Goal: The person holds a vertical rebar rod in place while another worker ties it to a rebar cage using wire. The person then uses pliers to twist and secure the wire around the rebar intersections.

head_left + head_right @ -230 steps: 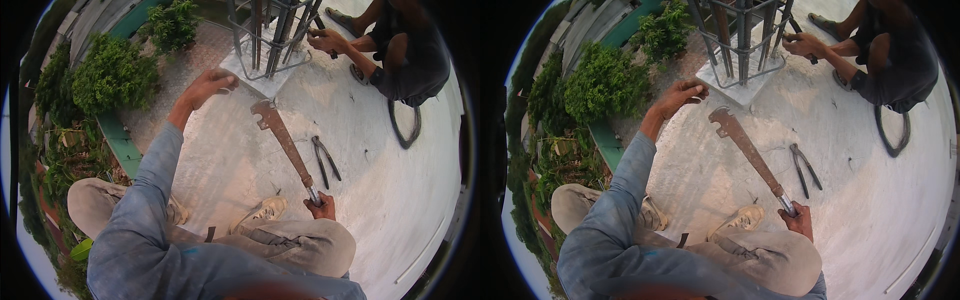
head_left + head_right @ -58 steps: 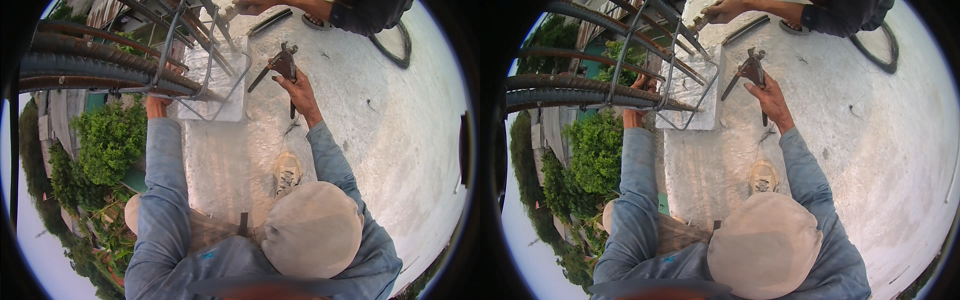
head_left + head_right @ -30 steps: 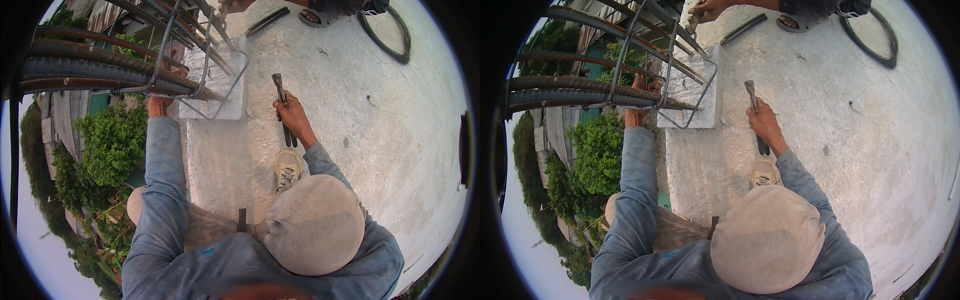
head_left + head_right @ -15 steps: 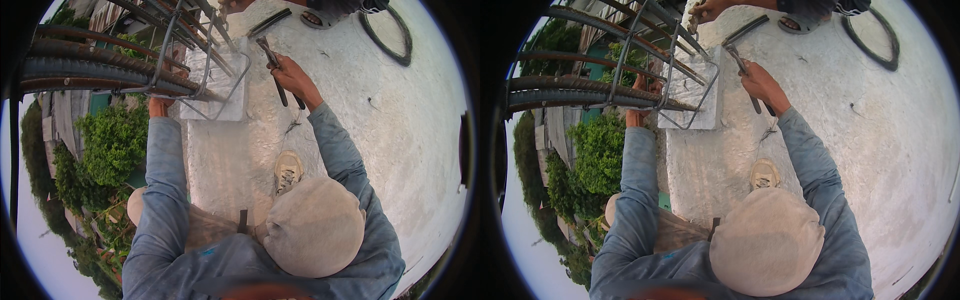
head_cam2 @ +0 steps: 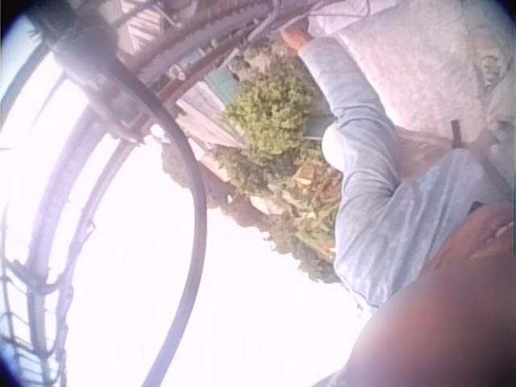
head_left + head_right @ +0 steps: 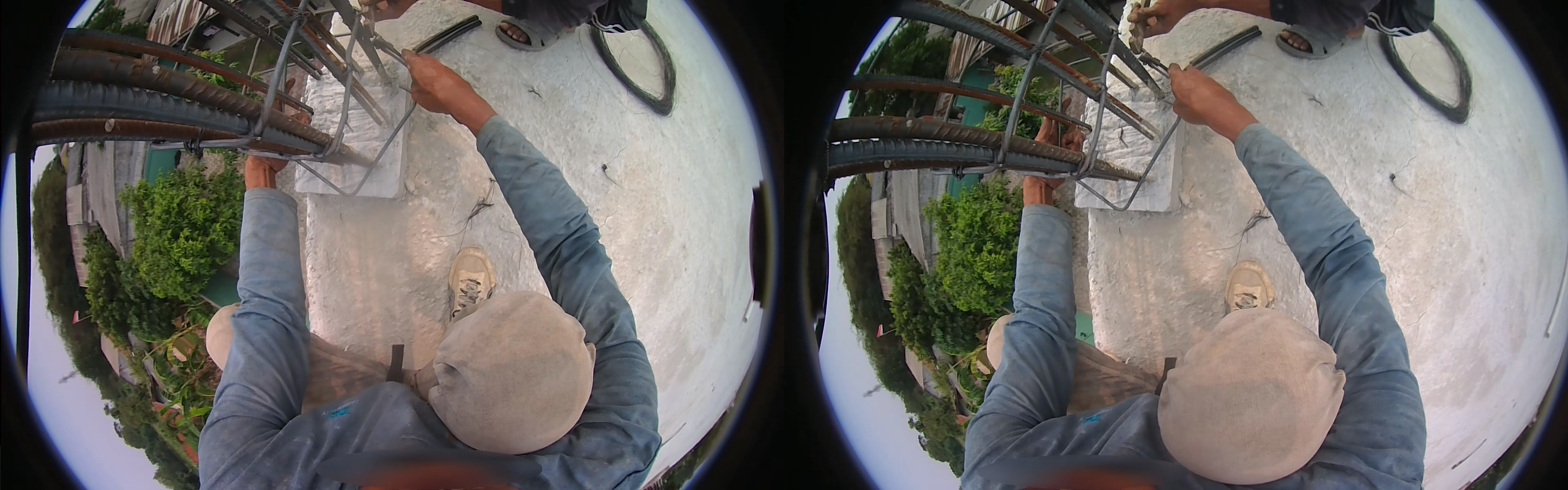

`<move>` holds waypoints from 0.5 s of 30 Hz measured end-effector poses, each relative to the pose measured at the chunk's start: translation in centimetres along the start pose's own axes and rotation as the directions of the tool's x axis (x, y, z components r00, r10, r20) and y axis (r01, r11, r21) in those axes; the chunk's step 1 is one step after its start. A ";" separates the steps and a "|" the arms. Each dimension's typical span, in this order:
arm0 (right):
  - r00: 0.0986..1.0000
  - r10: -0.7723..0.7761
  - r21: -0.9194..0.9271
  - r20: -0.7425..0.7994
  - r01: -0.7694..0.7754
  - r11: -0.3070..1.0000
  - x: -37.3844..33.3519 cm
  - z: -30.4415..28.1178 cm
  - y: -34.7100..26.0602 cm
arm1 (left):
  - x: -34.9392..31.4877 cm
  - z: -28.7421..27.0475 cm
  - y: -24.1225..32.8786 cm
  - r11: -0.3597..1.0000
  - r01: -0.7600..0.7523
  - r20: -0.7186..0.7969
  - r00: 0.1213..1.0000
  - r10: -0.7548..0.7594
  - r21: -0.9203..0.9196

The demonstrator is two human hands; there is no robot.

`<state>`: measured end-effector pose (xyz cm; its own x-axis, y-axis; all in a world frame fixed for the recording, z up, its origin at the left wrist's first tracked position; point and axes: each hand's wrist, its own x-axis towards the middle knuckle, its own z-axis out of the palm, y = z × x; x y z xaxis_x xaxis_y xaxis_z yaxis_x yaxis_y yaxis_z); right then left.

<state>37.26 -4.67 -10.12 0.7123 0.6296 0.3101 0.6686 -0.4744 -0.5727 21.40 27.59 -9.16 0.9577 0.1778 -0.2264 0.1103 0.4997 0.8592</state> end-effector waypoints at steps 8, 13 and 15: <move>0.927 0.044 -0.109 0.373 -0.003 0.994 2.9 -4.1 0.7 | 0.0 -1.0 -0.8 0.994 0.047 -0.044 0.998 -0.051 -0.095; 0.931 0.028 -0.151 0.365 0.030 0.988 3.1 -4.6 0.2 | 1.2 -3.9 -1.5 0.986 0.105 -0.256 0.957 -0.135 -0.127; 0.958 -0.052 -0.188 0.281 0.108 0.976 2.8 -4.6 0.1 | 1.3 -3.7 -1.3 0.995 0.045 -0.077 0.996 -0.038 0.085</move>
<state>40.34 -5.81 -5.82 0.5883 0.8006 0.1138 0.7694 -0.5109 -0.3835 21.52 30.30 -12.32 0.9296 0.2231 -0.2934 0.1751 0.4332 0.8842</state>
